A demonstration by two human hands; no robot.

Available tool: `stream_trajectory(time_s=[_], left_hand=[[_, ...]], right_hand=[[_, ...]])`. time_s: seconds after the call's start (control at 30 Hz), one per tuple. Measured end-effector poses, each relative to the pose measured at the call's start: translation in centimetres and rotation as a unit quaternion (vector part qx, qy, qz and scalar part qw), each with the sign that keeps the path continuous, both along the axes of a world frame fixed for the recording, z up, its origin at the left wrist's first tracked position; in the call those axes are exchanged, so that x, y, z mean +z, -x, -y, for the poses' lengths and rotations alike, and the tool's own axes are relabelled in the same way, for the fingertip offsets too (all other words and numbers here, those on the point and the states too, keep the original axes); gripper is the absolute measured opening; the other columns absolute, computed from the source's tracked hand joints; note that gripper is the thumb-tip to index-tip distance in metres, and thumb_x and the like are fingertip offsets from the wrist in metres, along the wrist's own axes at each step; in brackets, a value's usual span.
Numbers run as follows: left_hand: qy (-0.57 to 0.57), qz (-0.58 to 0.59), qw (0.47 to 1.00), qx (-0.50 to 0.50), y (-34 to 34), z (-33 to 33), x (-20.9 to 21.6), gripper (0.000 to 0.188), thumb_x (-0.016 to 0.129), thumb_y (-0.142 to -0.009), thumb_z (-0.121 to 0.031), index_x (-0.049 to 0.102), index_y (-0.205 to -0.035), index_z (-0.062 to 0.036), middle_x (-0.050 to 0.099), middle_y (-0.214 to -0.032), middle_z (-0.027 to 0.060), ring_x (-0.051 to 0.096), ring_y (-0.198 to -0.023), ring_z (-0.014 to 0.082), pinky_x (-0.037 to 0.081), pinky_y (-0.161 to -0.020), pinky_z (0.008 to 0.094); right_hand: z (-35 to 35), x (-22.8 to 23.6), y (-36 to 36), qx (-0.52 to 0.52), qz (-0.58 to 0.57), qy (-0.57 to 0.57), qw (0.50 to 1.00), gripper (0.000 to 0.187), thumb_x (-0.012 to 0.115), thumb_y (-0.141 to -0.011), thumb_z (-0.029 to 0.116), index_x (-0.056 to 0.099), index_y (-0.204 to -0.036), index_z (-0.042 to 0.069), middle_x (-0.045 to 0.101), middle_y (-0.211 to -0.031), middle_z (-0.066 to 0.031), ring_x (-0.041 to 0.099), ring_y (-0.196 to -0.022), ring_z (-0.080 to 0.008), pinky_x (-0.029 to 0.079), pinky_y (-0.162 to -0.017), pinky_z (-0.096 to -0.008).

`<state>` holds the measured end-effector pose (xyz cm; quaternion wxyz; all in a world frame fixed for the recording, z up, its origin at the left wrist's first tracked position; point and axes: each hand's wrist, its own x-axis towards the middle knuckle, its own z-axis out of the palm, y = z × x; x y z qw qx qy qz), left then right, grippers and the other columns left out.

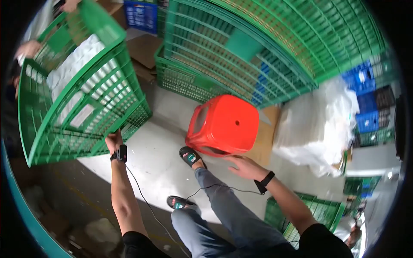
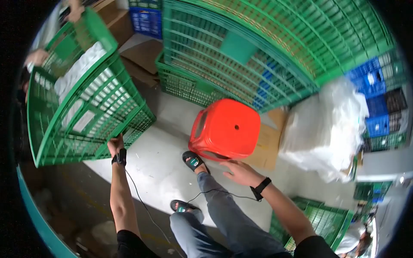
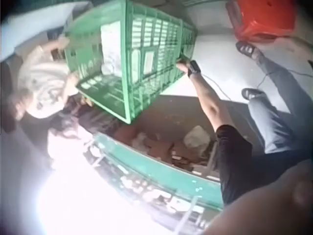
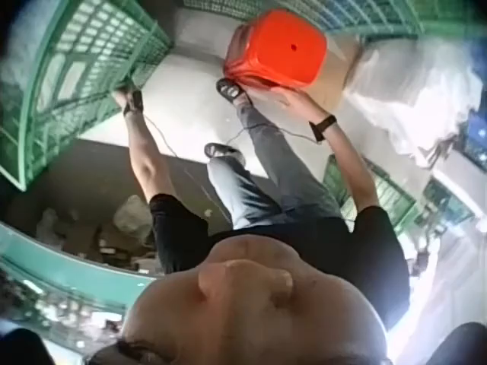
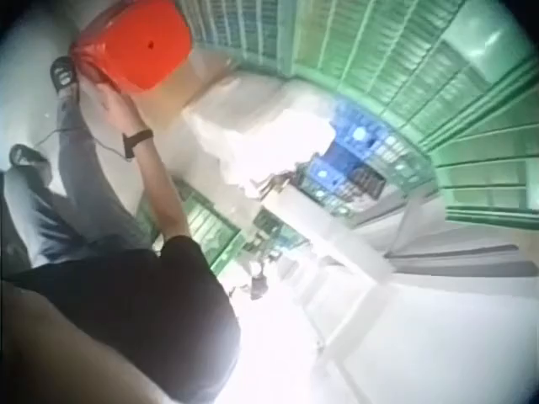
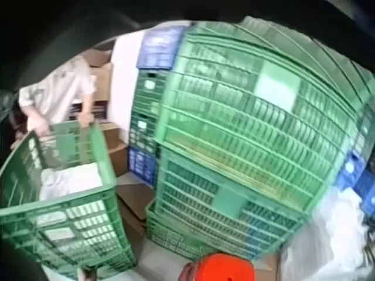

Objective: The person moves a green crate onto the table, then picks up white packages from the crate and places them into cardboard boxes. They repeat this process, folding the flaps of the boxes closed and arranging them on the table.

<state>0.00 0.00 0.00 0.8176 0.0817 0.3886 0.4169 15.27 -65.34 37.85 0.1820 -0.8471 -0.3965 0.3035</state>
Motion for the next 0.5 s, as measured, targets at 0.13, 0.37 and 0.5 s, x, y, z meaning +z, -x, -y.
stream_trajectory(time_s=[0.13, 0.37, 0.5], left_hand=[[-0.013, 0.061, 0.992, -0.105, -11.4, 19.6, -2.9, 0.022, 0.045, -0.093, 0.006, 0.065, -0.102, 0.0083, 0.067, -0.120, 0.0193, 0.054, -0.128, 0.0363, 0.041, -0.118, 0.0543], [0.018, -0.037, 0.998, -0.048, -5.8, 26.2, 7.5, 0.022, 0.049, -0.093, 0.003, 0.065, -0.108, 0.0076, 0.068, -0.122, 0.0182, 0.058, -0.125, 0.0349, 0.045, -0.115, 0.0514], [0.246, 0.179, 0.939, 0.157, 14.0, 20.9, 13.9, 0.025, 0.054, -0.097, -0.008, 0.065, -0.116, 0.0045, 0.068, -0.124, 0.0148, 0.059, -0.122, 0.0320, 0.045, -0.113, 0.0492]], right_hand=[[18.5, -4.7, -15.2, -0.048, -0.056, 0.064, 0.995, 0.044, 0.066, -0.098, 0.023, 0.058, -0.137, 0.005, 0.065, -0.135, -0.0190, 0.062, -0.124, -0.0364, 0.050, -0.105, -0.0453], [17.3, -1.6, -9.2, -0.030, -0.097, 0.059, 0.993, 0.044, 0.064, -0.097, 0.022, 0.057, -0.136, 0.003, 0.067, -0.127, -0.0196, 0.065, -0.114, -0.0389, 0.052, -0.098, -0.0473], [-2.3, 14.7, -7.0, 0.024, -0.133, -0.001, 0.991, 0.044, 0.063, -0.100, 0.021, 0.056, -0.138, 0.001, 0.069, -0.125, -0.0180, 0.069, -0.113, -0.0322, 0.054, -0.098, -0.0420]])
